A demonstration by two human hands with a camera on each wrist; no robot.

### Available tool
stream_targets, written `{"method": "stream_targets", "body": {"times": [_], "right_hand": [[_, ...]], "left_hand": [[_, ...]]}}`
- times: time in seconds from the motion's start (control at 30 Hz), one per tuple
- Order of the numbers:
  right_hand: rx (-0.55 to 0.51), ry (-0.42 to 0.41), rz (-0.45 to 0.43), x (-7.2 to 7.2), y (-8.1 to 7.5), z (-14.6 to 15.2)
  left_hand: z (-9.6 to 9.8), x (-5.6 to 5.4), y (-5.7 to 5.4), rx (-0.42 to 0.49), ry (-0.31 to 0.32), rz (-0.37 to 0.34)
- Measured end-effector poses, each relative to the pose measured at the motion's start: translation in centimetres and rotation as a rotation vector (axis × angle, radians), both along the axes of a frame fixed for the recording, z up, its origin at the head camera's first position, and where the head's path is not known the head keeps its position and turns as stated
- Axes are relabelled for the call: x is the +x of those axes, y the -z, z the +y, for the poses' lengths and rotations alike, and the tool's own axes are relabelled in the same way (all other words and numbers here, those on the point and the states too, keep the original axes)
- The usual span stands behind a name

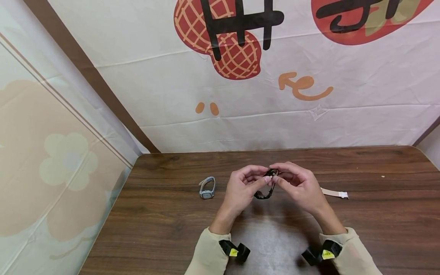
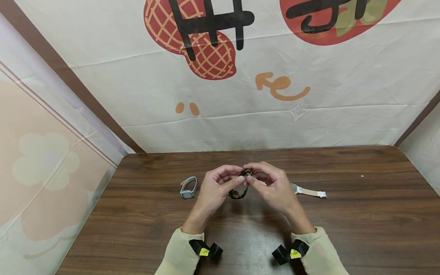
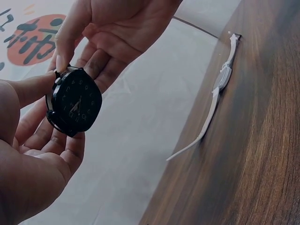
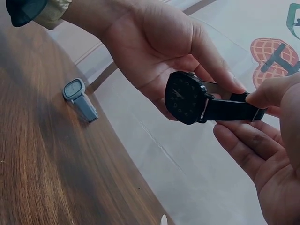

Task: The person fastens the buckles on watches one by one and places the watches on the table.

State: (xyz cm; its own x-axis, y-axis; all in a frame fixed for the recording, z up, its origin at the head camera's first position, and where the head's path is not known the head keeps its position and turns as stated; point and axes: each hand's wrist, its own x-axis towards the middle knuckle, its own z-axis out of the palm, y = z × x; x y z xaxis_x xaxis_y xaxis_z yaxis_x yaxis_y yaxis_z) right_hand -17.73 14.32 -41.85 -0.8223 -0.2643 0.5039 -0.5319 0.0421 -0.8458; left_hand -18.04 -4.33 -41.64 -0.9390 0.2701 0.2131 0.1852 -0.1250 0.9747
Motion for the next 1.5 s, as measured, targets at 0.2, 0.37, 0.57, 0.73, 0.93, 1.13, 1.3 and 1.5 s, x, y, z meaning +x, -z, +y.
{"method": "stream_targets", "body": {"times": [0.2, 0.37, 0.57, 0.73, 0.93, 1.13, 1.3, 1.5], "right_hand": [[0.0, 0.016, -0.001, 0.03, 0.1, 0.06], [0.018, 0.03, -0.007, -0.04, 0.07, 0.19], [0.004, 0.062, -0.01, -0.02, 0.01, -0.05], [-0.007, 0.077, -0.014, 0.0, 0.02, -0.18], [0.008, 0.073, -0.013, 0.02, 0.1, -0.12], [0.016, 0.067, 0.0, -0.04, 0.15, -0.09], [0.017, 0.065, 0.002, -0.05, 0.08, -0.11], [0.025, 0.061, 0.007, -0.02, 0.04, -0.15]], "left_hand": [[0.16, -0.1, -0.06, -0.01, -0.014, -0.005], [0.21, -0.08, -0.21, 0.0, -0.027, -0.027], [0.19, -0.17, -0.22, 0.055, -0.011, -0.064], [0.08, -0.19, -0.18, 0.058, 0.0, -0.056], [0.01, -0.1, -0.21, 0.037, 0.022, -0.036], [0.08, -0.03, -0.27, 0.03, 0.028, -0.029], [0.07, -0.01, -0.17, 0.015, 0.02, -0.027], [0.03, 0.04, -0.05, 0.005, 0.025, -0.017]]}}
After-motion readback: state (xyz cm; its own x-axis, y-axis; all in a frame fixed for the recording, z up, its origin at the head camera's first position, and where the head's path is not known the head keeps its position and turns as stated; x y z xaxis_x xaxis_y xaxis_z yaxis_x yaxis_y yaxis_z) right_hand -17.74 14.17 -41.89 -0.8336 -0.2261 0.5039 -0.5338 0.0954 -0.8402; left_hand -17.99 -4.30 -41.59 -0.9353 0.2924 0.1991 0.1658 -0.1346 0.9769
